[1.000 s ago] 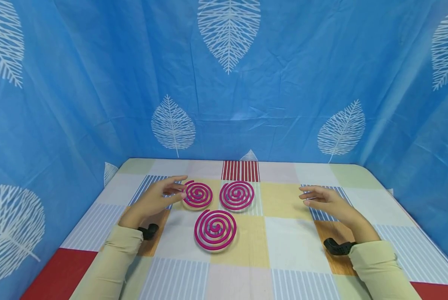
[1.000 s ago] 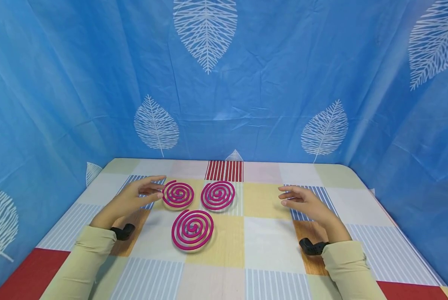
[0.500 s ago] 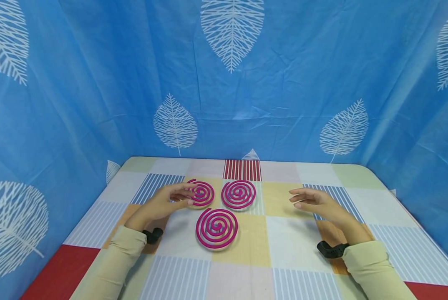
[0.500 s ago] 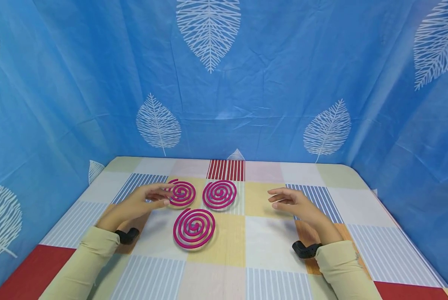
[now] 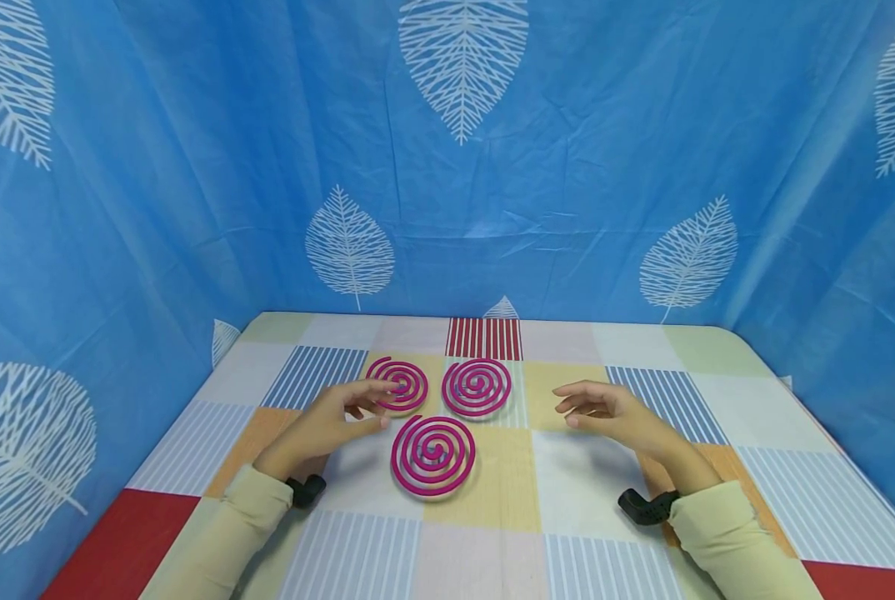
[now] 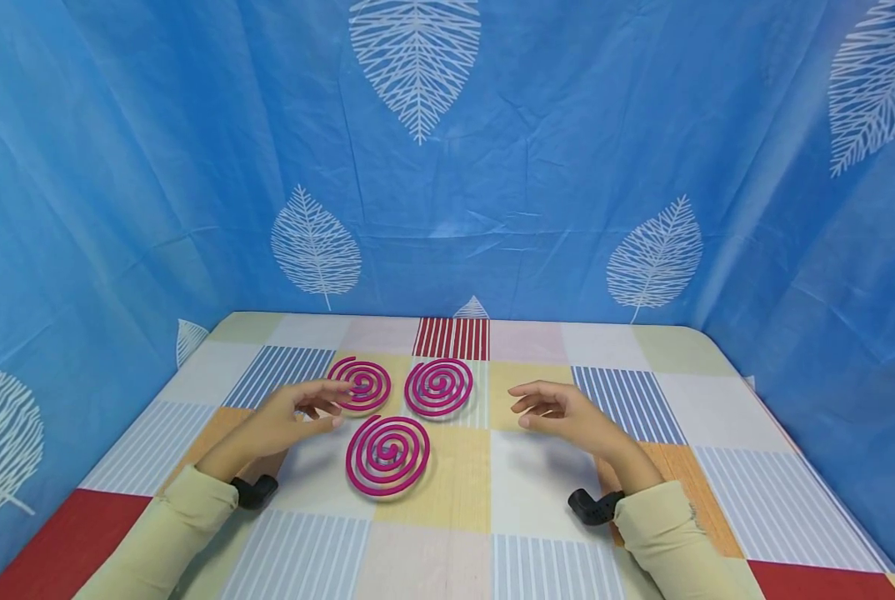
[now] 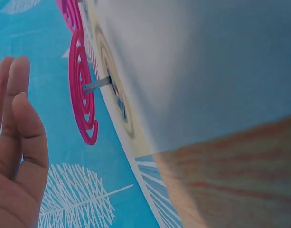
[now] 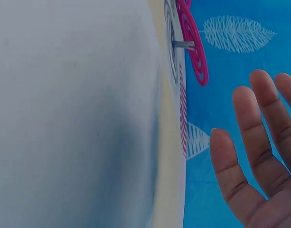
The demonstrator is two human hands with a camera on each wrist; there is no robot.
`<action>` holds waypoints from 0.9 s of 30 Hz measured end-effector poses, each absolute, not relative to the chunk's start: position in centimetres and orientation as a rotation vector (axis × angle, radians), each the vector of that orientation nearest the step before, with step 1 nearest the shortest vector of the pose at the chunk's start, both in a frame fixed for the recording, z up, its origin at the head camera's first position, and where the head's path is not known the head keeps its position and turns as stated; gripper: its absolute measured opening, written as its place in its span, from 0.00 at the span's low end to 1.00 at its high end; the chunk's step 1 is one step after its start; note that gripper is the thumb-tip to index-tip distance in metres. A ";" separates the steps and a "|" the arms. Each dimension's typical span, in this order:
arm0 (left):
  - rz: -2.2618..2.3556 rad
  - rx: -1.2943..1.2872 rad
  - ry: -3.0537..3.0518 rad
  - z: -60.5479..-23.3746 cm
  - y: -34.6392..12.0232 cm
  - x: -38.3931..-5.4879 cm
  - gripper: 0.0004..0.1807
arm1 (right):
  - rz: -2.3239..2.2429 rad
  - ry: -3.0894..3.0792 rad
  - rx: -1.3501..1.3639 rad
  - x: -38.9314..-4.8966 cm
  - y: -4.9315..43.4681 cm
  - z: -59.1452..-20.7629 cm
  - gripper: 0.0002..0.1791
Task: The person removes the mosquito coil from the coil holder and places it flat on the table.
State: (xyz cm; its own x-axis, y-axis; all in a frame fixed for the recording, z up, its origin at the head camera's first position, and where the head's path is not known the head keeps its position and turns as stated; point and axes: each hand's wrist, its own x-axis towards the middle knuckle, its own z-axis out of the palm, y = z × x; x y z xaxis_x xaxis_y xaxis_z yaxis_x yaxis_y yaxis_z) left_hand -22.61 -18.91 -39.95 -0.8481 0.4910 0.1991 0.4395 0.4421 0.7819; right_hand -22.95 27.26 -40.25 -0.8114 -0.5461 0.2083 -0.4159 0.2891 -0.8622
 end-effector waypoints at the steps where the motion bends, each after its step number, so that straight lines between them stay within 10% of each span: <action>1: 1.391 0.843 2.619 -40.0 -18.9 -22.5 0.27 | -1.552 2.416 -0.927 -23.0 27.1 -40.3 0.23; 27: 1.213 0.749 2.442 -40.5 -19.2 -21.4 0.44 | -1.375 2.285 -1.058 -22.7 23.1 -41.1 0.24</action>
